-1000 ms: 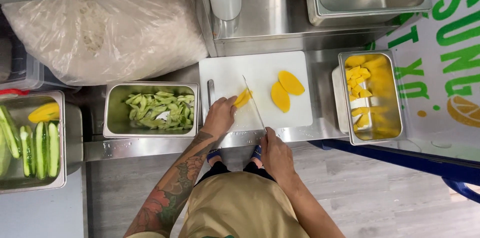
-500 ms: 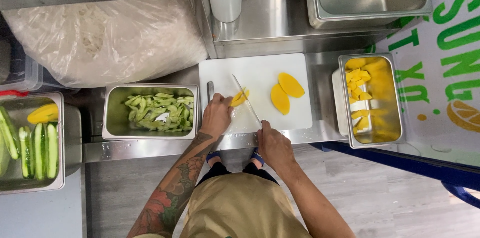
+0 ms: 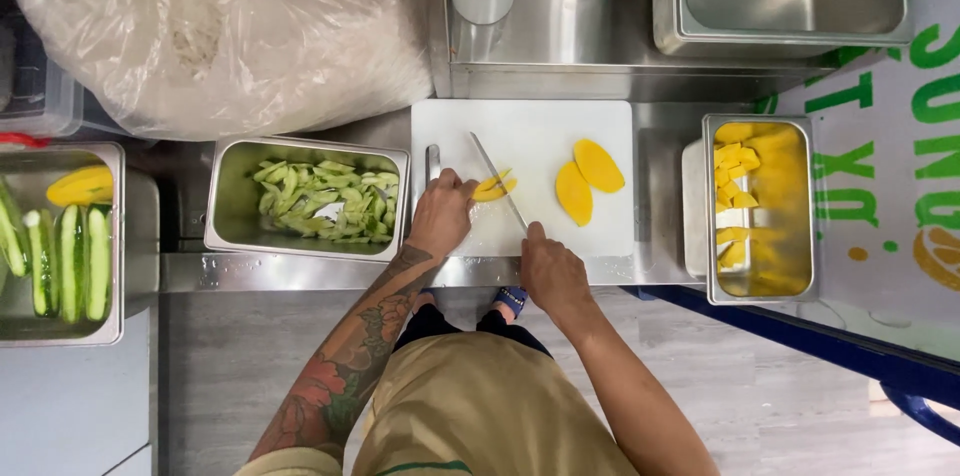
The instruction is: The person is cutting mangoes into small cubes on a white cutting board and placing them into a stainless steel container.
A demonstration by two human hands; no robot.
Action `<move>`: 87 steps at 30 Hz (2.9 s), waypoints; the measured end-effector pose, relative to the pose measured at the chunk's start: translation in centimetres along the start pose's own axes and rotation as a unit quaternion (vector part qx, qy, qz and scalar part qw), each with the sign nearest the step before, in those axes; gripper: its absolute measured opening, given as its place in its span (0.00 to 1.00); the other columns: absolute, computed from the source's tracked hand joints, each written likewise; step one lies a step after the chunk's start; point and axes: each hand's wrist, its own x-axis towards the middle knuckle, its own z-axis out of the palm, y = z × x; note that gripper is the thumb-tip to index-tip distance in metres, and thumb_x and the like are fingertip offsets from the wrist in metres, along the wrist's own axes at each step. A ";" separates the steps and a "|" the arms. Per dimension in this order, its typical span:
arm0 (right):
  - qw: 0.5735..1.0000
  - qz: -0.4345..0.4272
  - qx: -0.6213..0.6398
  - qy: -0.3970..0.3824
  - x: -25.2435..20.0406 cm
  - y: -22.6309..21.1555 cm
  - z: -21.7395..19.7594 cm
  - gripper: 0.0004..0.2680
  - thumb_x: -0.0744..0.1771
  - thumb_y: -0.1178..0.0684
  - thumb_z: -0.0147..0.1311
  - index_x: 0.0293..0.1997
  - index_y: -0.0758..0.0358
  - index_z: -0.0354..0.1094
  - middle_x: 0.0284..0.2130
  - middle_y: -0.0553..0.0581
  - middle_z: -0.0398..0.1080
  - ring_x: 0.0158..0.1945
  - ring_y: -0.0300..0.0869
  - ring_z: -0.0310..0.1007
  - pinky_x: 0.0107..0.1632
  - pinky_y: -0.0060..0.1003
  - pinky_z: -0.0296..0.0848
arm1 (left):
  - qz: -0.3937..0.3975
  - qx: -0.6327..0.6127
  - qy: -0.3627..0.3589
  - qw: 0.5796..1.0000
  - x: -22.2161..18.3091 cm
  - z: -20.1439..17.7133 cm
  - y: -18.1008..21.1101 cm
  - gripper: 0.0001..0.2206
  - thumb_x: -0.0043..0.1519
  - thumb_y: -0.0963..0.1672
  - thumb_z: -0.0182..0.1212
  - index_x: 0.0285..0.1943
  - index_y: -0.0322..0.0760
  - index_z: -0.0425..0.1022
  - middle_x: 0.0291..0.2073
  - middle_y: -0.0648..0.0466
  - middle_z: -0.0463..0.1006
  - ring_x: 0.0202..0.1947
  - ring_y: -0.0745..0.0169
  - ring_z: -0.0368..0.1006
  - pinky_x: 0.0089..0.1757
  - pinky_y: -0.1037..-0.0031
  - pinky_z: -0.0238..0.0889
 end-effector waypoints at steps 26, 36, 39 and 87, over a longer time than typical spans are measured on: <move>0.996 0.001 0.056 0.064 -1.6 -3.6 1.2 0.07 0.71 0.52 0.45 0.42 0.66 0.58 0.22 0.70 0.74 0.28 0.64 0.77 0.32 0.57 0.75 | -0.040 -0.162 0.104 0.980 -1.0 1.9 -0.5 0.10 0.54 0.36 0.65 0.45 0.24 0.78 0.40 0.36 0.77 0.39 0.35 0.76 0.42 0.57 0.71; 0.987 0.018 0.141 0.073 -2.8 -1.9 0.4 0.07 0.70 0.53 0.47 0.43 0.66 0.58 0.25 0.73 0.73 0.31 0.69 0.74 0.36 0.61 0.72 | -0.062 -0.119 0.070 0.988 -0.4 1.9 -0.2 0.09 0.57 0.37 0.64 0.46 0.26 0.76 0.43 0.38 0.76 0.39 0.36 0.77 0.42 0.56 0.72; 0.960 0.062 0.228 0.152 -4.1 1.0 1.4 0.07 0.70 0.54 0.48 0.45 0.68 0.60 0.25 0.75 0.73 0.32 0.70 0.73 0.33 0.60 0.70 | -0.018 -0.063 0.037 0.997 0.2 -1.2 2.9 0.26 0.51 0.41 0.73 0.58 0.25 0.71 0.44 0.35 0.72 0.45 0.35 0.72 0.44 0.55 0.69; 0.906 0.201 0.322 0.186 -15.3 10.1 -5.2 0.07 0.69 0.53 0.51 0.41 0.66 0.61 0.20 0.66 0.71 0.23 0.60 0.72 0.29 0.49 0.70 | -0.062 -0.071 0.084 0.992 4.6 8.9 10.2 0.30 0.54 0.41 0.69 0.67 0.26 0.68 0.58 0.34 0.70 0.58 0.34 0.66 0.56 0.57 0.65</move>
